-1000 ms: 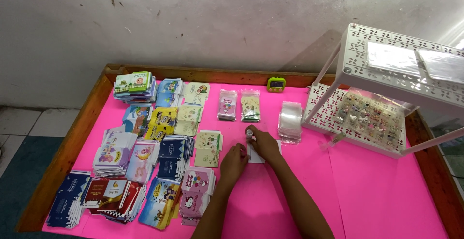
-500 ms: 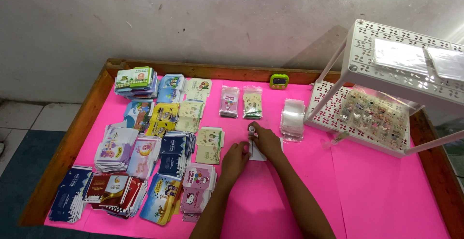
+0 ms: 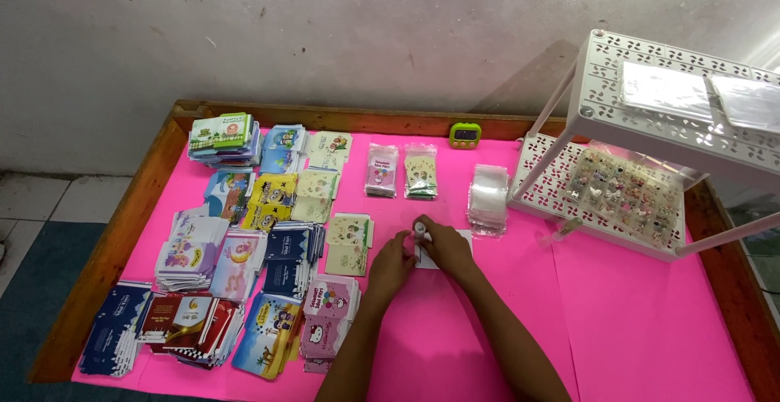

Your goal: Packaging small decorative cards into individual plastic sleeves on a pink work surface.

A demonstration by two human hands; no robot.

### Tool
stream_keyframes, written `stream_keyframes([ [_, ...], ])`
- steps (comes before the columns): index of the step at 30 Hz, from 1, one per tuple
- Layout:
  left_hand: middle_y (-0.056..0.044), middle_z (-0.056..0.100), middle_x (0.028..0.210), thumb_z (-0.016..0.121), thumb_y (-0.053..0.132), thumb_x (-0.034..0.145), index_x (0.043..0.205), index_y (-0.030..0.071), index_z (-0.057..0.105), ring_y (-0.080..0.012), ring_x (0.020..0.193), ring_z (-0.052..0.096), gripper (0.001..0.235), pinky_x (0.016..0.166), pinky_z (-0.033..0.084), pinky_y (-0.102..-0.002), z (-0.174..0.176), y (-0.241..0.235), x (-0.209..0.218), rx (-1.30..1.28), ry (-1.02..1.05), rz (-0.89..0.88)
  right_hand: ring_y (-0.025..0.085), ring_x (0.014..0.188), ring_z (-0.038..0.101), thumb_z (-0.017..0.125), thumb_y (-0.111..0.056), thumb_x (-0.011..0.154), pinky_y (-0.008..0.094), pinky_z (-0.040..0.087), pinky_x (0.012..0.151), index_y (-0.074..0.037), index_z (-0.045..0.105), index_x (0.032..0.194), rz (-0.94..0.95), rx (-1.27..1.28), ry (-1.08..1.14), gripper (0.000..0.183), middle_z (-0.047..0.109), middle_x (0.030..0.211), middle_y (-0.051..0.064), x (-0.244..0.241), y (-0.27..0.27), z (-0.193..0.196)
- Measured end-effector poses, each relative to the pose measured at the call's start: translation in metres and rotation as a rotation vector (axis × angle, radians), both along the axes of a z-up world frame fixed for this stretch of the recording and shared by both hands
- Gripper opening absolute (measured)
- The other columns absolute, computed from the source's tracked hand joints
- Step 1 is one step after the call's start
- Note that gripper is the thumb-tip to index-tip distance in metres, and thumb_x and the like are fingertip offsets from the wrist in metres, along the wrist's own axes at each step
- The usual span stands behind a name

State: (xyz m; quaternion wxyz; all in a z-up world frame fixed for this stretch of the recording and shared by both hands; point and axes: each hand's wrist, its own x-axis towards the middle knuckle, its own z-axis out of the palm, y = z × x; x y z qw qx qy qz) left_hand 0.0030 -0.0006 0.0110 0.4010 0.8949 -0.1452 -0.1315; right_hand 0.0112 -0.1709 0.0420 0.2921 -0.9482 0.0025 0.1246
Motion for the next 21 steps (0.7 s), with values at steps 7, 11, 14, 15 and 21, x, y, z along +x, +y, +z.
stream_keyframes([
  [7,-0.012,0.070,0.099,0.072,0.013,0.091,0.152,0.012,0.044,-0.0357,0.104,0.070,0.067,0.087,0.055,-0.049,0.000,-0.001,0.014,0.027,0.070,-0.014,0.042,0.117,0.067,0.060,-0.018,0.099,0.061,0.054,0.095,-0.027,0.051,0.131,-0.011,-0.014,0.009,0.035,0.072,0.126,0.010,0.018,0.002,0.003],
  [11,-0.010,0.075,0.093,0.074,0.013,0.088,0.149,0.018,0.047,-0.0341,0.100,0.073,0.067,0.083,0.056,-0.047,-0.005,0.003,0.023,0.039,0.084,-0.052,0.043,0.116,0.067,0.061,-0.018,0.098,0.061,0.054,0.096,-0.028,0.052,0.127,-0.013,0.043,0.008,0.032,0.073,0.126,0.010,0.010,0.003,0.012],
  [14,-0.011,0.077,0.092,0.071,0.012,0.087,0.143,0.020,0.051,-0.0355,0.100,0.073,0.060,0.084,0.056,-0.048,0.005,0.005,0.025,0.054,0.110,-0.065,0.044,0.114,0.068,0.062,-0.017,0.097,0.061,0.054,0.095,-0.027,0.053,0.125,-0.008,0.074,0.010,0.031,0.073,0.125,0.011,0.004,0.000,0.008],
  [15,-0.012,0.078,0.094,0.070,0.012,0.088,0.139,0.021,0.054,-0.0378,0.103,0.073,0.054,0.086,0.055,-0.049,0.008,0.004,0.026,0.062,0.132,-0.073,0.044,0.113,0.068,0.063,-0.016,0.096,0.061,0.054,0.094,-0.026,0.053,0.123,-0.003,0.085,0.013,0.030,0.073,0.124,0.012,0.002,-0.002,0.004],
  [21,-0.017,0.079,0.099,0.067,0.015,0.091,0.136,0.022,0.059,-0.0407,0.107,0.072,0.046,0.088,0.055,-0.051,0.017,0.002,0.029,0.136,0.160,-0.127,0.042,0.111,0.070,0.063,-0.019,0.097,0.061,0.054,0.093,-0.027,0.054,0.120,0.009,0.078,0.046,0.026,0.073,0.125,0.009,-0.022,-0.003,0.013],
])
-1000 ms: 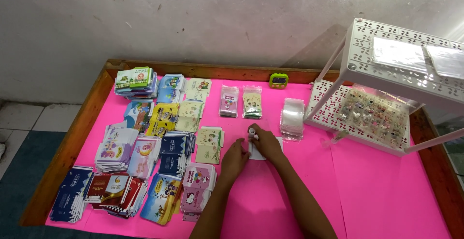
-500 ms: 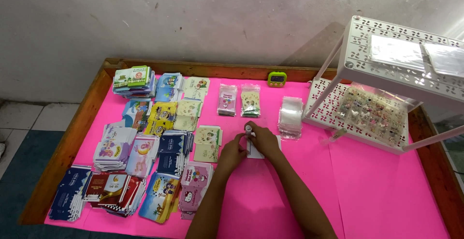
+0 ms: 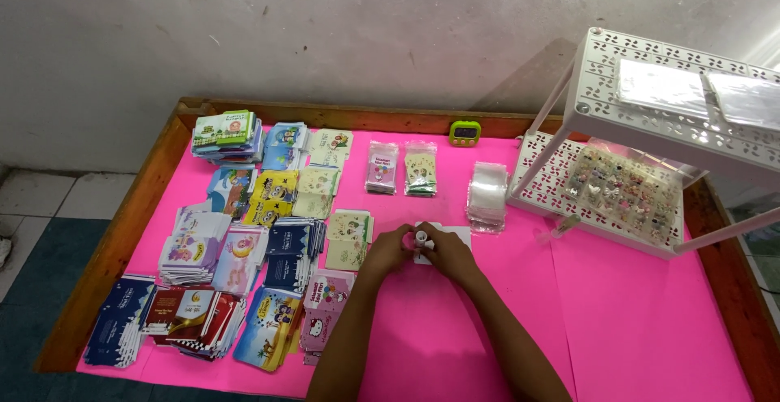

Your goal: Packaging small decorative cards into individual plastic sleeves on a pink work surface.

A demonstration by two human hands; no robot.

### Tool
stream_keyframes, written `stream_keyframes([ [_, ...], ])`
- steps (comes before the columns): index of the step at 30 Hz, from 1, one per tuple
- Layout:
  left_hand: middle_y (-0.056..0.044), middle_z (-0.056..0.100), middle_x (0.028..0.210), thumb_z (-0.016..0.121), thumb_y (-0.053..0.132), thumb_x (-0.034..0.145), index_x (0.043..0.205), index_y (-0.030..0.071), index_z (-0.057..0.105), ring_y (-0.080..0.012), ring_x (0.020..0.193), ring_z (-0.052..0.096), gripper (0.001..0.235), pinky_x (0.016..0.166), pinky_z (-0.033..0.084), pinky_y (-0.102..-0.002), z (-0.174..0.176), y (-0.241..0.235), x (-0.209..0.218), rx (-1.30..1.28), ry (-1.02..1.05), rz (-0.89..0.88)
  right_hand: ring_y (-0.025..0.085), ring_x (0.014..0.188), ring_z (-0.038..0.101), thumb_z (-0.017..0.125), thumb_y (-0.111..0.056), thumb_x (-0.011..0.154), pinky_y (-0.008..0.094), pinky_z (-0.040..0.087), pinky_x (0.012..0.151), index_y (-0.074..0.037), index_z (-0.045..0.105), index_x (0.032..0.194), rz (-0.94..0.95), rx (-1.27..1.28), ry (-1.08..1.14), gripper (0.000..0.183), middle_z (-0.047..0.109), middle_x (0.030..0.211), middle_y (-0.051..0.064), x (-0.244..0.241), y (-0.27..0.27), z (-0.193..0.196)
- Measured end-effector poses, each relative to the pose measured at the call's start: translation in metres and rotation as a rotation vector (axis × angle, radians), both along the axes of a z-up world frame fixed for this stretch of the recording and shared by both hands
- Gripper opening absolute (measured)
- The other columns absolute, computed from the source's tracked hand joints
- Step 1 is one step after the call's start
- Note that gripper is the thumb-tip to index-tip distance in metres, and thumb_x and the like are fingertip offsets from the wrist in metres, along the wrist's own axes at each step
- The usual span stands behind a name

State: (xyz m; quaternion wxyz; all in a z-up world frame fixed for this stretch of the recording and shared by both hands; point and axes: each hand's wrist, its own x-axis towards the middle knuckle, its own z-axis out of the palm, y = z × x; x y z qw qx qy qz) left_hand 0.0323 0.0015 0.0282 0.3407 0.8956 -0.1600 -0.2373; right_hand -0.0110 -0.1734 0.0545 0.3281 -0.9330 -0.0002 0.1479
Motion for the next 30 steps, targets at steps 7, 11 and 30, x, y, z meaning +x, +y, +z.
stream_keyframes([
  [7,-0.025,0.074,0.115,0.050,0.016,0.100,0.138,0.023,0.063,-0.0468,0.114,0.068,0.041,0.094,0.055,-0.055,-0.016,-0.005,0.008,0.080,0.028,0.000,0.039,0.106,0.072,0.062,-0.020,0.097,0.060,0.054,0.090,-0.030,0.057,0.120,-0.005,-0.033,-0.022,0.025,0.074,0.124,0.007,0.003,0.002,0.005],
  [11,-0.023,0.075,0.115,0.046,0.014,0.101,0.136,0.027,0.068,-0.0441,0.110,0.070,0.043,0.092,0.057,-0.053,-0.022,-0.001,0.016,0.114,0.003,0.031,0.040,0.105,0.072,0.062,-0.019,0.097,0.060,0.055,0.089,-0.029,0.056,0.122,-0.005,0.011,-0.026,0.028,0.074,0.124,0.010,0.004,0.000,-0.009],
  [30,-0.008,0.056,0.150,0.055,0.004,0.092,0.135,0.020,0.069,-0.0476,0.143,0.043,0.048,0.111,0.042,-0.060,-0.061,-0.009,0.021,0.333,-0.395,-0.155,0.043,0.111,0.070,0.060,-0.021,0.098,0.063,0.055,0.089,-0.025,0.054,0.128,0.039,-0.046,0.003,0.030,0.072,0.126,0.013,-0.004,0.010,-0.008],
])
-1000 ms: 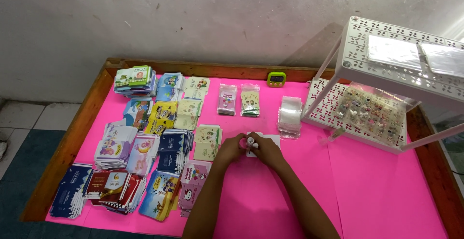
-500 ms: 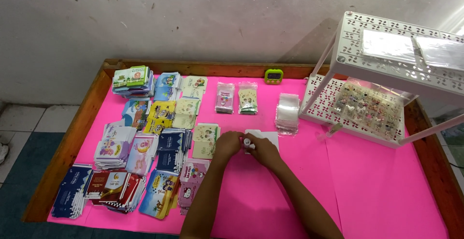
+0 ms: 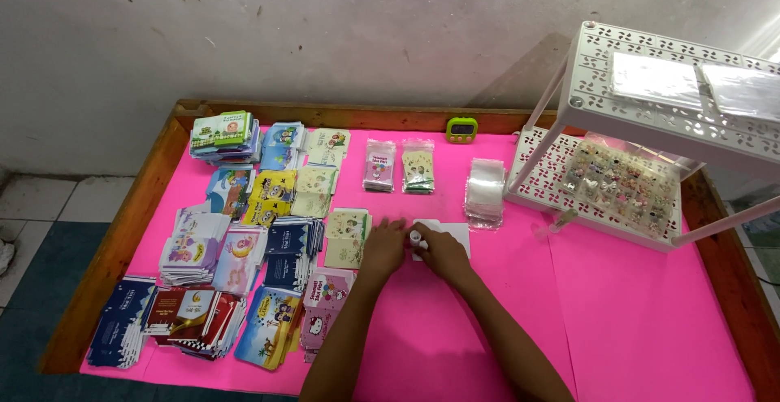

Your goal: Packaging small decorative cards into individual plastic sleeves on a pink work surface.

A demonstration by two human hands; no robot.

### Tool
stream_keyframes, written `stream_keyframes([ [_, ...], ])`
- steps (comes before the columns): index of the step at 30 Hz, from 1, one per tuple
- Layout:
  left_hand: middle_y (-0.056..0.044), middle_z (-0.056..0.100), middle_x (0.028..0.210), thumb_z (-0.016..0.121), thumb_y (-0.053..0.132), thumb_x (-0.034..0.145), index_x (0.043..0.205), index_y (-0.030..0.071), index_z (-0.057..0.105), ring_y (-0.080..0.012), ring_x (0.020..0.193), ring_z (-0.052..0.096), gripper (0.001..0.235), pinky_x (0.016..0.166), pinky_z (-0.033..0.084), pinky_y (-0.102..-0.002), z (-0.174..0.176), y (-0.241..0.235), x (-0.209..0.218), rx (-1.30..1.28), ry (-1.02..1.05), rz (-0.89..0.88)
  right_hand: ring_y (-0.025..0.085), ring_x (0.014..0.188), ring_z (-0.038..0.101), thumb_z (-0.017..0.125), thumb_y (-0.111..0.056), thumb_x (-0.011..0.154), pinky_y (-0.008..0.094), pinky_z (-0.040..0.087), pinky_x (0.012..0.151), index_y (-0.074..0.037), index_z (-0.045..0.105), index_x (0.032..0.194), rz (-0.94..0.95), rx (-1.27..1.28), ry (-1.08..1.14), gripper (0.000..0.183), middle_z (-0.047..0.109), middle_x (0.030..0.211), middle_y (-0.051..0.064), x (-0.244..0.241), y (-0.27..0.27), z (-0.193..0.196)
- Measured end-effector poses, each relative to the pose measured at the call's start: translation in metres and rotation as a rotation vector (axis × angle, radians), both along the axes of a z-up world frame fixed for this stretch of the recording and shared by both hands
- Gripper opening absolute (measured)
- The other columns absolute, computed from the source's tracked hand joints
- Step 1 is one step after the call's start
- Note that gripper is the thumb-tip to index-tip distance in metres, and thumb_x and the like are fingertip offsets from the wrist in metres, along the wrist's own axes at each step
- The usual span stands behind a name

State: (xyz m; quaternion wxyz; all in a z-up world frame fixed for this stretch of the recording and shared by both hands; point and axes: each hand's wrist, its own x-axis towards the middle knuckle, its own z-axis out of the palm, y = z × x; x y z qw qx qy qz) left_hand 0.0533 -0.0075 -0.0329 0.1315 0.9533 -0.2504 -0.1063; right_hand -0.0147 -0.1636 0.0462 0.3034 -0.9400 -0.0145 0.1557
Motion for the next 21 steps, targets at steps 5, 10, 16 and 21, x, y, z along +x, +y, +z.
stream_keyframes([
  [5,-0.012,0.043,0.162,0.049,0.000,0.093,0.148,0.023,0.057,-0.0545,0.149,0.026,0.060,0.117,0.032,-0.067,0.085,0.011,-0.037,-0.092,0.143,0.004,0.044,0.113,0.069,0.059,-0.020,0.099,0.065,0.054,0.091,-0.024,0.053,0.131,0.014,0.007,0.025,0.033,0.071,0.127,0.014,-0.012,-0.001,0.023],
  [10,-0.014,0.037,0.165,0.046,0.001,0.093,0.159,0.026,0.042,-0.0550,0.152,0.017,0.071,0.120,0.024,-0.068,0.060,0.011,-0.030,-0.116,0.232,-0.002,0.045,0.119,0.066,0.058,-0.025,0.099,0.065,0.052,0.095,-0.029,0.050,0.135,-0.006,-0.104,0.031,0.037,0.071,0.129,0.011,0.009,-0.012,0.001],
  [16,-0.023,0.044,0.158,0.055,0.028,0.093,0.163,0.008,0.027,-0.0520,0.152,0.020,0.078,0.122,0.020,-0.067,0.069,0.010,-0.036,-0.236,0.223,0.071,0.043,0.121,0.065,0.059,-0.022,0.099,0.062,0.052,0.099,-0.030,0.051,0.129,-0.106,-0.056,-0.021,0.032,0.072,0.126,0.009,0.032,-0.011,0.005],
  [21,-0.026,0.050,0.152,0.068,0.025,0.094,0.163,0.005,0.024,-0.0520,0.151,0.025,0.084,0.121,0.021,-0.067,0.071,0.009,-0.039,-0.239,0.185,0.078,0.042,0.117,0.067,0.060,-0.022,0.099,0.061,0.054,0.096,-0.029,0.051,0.126,-0.125,-0.023,-0.045,0.029,0.074,0.122,0.010,0.030,-0.010,-0.007],
])
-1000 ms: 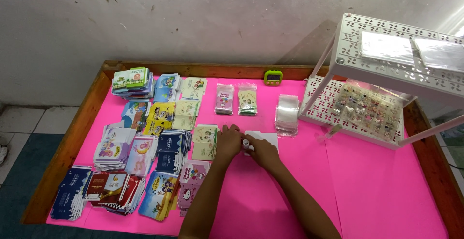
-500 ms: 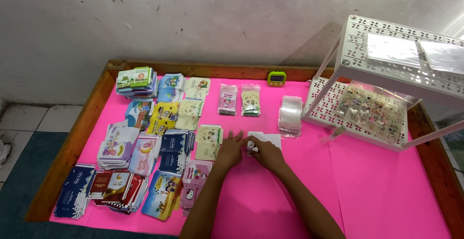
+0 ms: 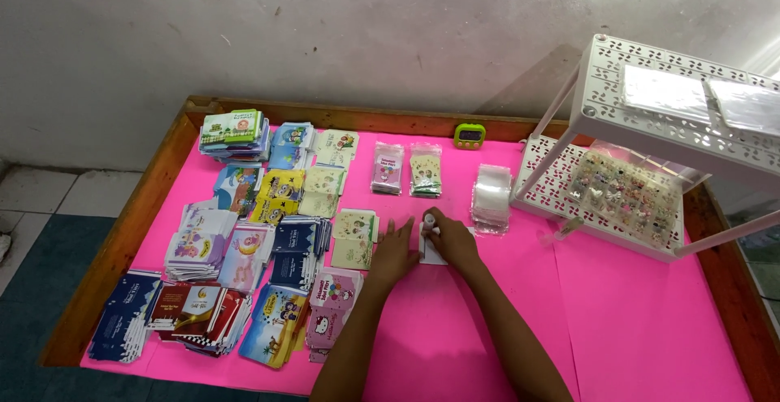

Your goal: Packaging small decorative cards into individual plastic sleeves on a pink work surface.

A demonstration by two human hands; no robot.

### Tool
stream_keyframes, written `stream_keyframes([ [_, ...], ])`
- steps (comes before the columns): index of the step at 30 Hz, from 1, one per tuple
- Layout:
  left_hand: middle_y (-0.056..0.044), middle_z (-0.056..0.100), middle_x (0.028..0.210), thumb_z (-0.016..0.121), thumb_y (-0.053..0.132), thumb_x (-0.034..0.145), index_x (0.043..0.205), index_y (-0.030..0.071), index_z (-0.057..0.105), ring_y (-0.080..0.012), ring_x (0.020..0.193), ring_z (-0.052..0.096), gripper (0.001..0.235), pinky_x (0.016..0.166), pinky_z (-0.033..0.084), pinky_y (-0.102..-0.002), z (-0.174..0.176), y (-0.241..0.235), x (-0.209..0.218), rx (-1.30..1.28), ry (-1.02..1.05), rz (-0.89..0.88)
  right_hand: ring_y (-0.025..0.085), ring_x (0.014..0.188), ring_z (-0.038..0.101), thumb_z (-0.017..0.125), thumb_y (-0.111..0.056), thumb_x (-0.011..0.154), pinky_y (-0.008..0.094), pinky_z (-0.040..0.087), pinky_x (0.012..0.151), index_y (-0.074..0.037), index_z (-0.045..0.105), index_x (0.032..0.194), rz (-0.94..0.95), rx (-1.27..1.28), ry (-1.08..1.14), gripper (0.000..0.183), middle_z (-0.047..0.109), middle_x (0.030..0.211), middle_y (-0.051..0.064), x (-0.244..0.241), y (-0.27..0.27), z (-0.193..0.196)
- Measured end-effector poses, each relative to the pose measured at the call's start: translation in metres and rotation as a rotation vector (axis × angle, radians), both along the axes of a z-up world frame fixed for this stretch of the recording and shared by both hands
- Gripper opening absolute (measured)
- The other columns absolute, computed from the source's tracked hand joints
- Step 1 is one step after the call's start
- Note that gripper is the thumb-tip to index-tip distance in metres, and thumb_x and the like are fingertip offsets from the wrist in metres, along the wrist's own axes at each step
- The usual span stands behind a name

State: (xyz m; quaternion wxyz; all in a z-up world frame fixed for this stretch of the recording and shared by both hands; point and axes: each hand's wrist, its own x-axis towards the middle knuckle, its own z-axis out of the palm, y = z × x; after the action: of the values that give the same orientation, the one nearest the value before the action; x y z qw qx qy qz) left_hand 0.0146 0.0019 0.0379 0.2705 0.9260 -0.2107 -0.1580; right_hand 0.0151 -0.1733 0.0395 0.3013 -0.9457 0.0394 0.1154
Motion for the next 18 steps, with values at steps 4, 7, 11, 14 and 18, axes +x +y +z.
stream_keyframes([
  [4,-0.021,0.050,0.154,0.066,0.022,0.095,0.162,0.008,0.031,-0.0507,0.152,0.023,0.077,0.121,0.022,-0.066,-0.011,0.000,0.002,-0.020,-0.012,0.011,0.044,0.120,0.066,0.060,-0.026,0.098,0.065,0.052,0.099,-0.029,0.049,0.127,0.052,-0.030,0.053,0.031,0.073,0.125,0.011,-0.017,0.002,0.004],
  [7,-0.020,0.048,0.155,0.068,0.021,0.095,0.158,0.007,0.036,-0.0519,0.152,0.022,0.073,0.121,0.022,-0.066,-0.011,0.001,0.002,-0.037,0.002,0.020,0.043,0.120,0.065,0.061,-0.030,0.098,0.064,0.052,0.098,-0.031,0.050,0.123,0.050,-0.057,0.076,0.026,0.073,0.125,0.008,-0.022,0.002,0.012],
  [11,-0.018,0.048,0.155,0.067,0.019,0.095,0.152,0.009,0.042,-0.0510,0.152,0.023,0.063,0.121,0.022,-0.067,-0.018,0.000,0.002,-0.036,-0.004,0.027,0.042,0.121,0.065,0.059,-0.031,0.100,0.065,0.051,0.099,-0.030,0.049,0.124,0.042,-0.086,0.060,0.026,0.072,0.127,0.007,-0.005,0.002,0.004],
  [14,-0.014,0.046,0.158,0.068,0.020,0.096,0.143,0.015,0.051,-0.0511,0.152,0.022,0.050,0.120,0.022,-0.069,-0.019,-0.002,0.000,-0.018,-0.019,0.028,0.041,0.121,0.065,0.058,-0.032,0.101,0.064,0.052,0.099,-0.030,0.048,0.127,0.005,-0.092,0.030,0.028,0.072,0.127,0.006,0.010,0.003,-0.008],
  [18,-0.011,0.044,0.161,0.067,0.022,0.096,0.131,0.024,0.061,-0.0510,0.152,0.022,0.035,0.119,0.024,-0.071,-0.020,-0.004,-0.002,-0.005,-0.046,0.035,0.040,0.119,0.066,0.058,-0.029,0.102,0.062,0.053,0.097,-0.029,0.047,0.129,-0.040,-0.086,0.002,0.030,0.072,0.125,0.007,0.017,0.010,-0.005],
])
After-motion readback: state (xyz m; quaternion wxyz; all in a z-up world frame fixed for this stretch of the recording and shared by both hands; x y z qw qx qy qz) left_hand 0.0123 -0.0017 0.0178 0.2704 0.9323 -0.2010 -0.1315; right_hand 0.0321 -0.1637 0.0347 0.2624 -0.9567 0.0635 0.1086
